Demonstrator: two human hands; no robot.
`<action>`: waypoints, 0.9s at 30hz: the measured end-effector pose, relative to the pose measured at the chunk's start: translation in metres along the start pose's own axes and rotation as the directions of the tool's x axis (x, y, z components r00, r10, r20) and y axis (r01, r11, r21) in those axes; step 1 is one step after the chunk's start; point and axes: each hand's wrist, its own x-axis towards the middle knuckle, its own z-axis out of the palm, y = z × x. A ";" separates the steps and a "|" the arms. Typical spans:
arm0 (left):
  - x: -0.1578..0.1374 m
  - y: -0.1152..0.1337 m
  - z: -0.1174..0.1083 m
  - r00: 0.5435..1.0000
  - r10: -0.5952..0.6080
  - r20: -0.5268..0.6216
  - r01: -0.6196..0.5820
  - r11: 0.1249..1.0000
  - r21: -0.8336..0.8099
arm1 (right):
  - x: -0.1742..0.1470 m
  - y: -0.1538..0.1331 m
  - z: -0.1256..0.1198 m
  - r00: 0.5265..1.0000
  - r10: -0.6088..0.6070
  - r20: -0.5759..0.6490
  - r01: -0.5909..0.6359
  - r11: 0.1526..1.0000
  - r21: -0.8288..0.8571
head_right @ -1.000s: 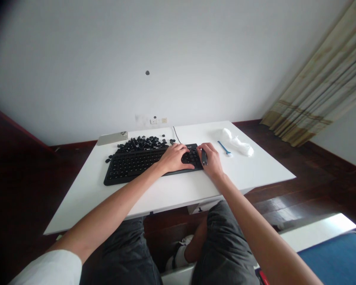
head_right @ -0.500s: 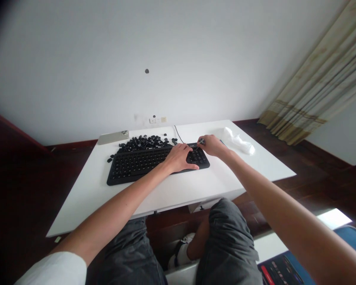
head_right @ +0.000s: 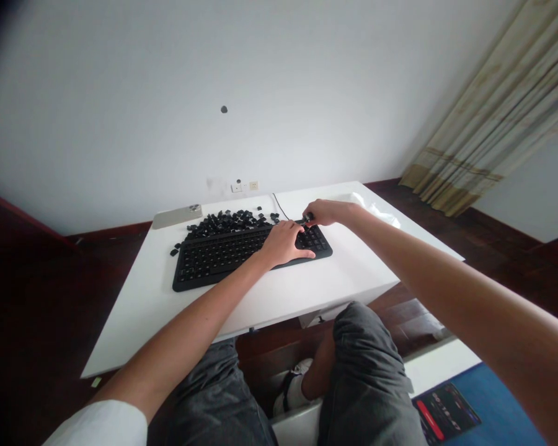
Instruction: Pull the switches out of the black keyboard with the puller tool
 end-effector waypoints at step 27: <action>0.002 0.000 -0.002 0.998 -0.049 0.035 0.050 0.998 -0.036 | -0.016 0.011 0.030 0.990 0.007 -0.143 0.010 0.993 0.118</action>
